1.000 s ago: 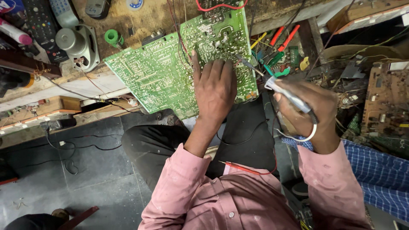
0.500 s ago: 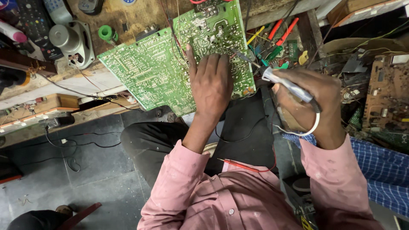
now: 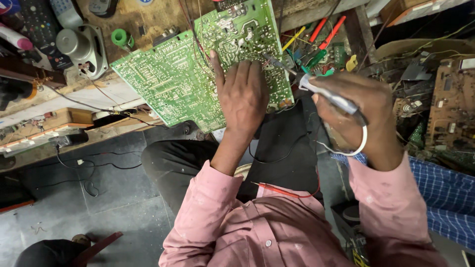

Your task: The person sits on the floor and works on a green circuit board, using a soldering iron to apply heat to specific points. They then use a multimeter to test connections on the board and a nearby CRT monitor assembly.

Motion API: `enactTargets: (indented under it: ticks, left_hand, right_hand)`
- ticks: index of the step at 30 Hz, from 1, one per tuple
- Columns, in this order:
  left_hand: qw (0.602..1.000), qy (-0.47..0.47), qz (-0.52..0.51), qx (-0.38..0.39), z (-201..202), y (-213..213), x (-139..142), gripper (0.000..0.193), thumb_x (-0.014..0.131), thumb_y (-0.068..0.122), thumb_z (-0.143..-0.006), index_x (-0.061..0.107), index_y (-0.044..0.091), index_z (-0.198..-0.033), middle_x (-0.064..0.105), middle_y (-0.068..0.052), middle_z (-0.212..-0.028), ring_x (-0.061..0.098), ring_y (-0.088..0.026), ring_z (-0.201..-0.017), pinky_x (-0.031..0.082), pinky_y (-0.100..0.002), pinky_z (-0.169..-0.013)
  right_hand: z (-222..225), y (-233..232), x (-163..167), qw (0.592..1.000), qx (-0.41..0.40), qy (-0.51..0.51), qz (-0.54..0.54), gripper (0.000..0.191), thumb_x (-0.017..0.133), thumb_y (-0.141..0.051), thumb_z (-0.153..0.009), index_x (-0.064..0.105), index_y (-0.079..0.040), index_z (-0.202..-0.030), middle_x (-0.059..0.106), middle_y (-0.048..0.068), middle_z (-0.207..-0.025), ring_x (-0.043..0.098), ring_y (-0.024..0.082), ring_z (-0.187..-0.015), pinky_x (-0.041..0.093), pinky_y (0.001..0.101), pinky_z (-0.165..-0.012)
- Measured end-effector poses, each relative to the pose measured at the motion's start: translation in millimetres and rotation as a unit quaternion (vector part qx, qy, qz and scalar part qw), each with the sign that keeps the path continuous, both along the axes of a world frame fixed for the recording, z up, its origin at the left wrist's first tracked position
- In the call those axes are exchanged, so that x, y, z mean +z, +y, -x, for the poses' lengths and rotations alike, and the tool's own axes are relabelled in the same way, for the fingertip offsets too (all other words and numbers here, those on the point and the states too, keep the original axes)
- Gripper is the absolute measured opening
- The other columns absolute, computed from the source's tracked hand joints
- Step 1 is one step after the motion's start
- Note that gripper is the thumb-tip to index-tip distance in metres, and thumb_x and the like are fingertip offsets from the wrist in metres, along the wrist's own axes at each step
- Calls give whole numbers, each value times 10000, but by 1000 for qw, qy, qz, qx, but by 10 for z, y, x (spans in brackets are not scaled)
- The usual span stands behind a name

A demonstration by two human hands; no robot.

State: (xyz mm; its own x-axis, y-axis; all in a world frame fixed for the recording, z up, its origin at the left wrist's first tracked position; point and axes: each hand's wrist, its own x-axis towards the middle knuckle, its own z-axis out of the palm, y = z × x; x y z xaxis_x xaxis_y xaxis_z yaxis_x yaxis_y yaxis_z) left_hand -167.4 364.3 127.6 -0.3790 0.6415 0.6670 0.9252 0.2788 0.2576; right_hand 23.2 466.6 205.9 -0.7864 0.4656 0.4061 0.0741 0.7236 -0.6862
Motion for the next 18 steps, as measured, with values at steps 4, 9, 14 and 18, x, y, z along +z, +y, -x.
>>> enactTargets:
  ticks: [4, 9, 14, 18]
  left_hand:
    - [999, 4, -40, -6, 9, 29, -32, 202, 685, -7, -917, 658, -15, -1117, 632, -120, -995, 631, -297, -977, 209, -611, -1286]
    - [1000, 11, -6, 4, 11, 54, -55, 237, 654, -53, -863, 673, -16, -1096, 632, -112, -952, 640, -286, -948, 226, -606, -1290]
    - [1000, 17, -4, -1, 8, 56, -47, 185, 661, -44, -885, 660, -19, -1069, 621, -116, -924, 638, -284, -932, 230, -595, -1289]
    - [1000, 14, 10, 2, 9, 78, -41, 136, 657, -55, -877, 653, 0, -1002, 610, -111, -872, 640, -274, -887, 241, -599, -1291]
  right_hand:
    - [-29, 100, 71, 999, -8, -36, 26, 282, 726, -88, -964, 748, -9, -1233, 735, 143, -958, 679, 181, -750, 490, 284, -675]
    - [-9, 109, 126, 999, -12, -16, 44, 272, 738, -108, -988, 734, -3, -1239, 753, 149, -1063, 714, 161, -827, 513, 265, -709]
    - [-2, 142, 105, 999, 9, -31, 9, 269, 723, -93, -972, 746, -10, -1227, 756, 151, -1007, 709, 162, -767, 516, 275, -680]
    - [-31, 93, 11, 1000, -1, -4, 1, 284, 728, -105, -986, 742, -8, -1252, 744, 153, -990, 714, 164, -781, 526, 280, -733]
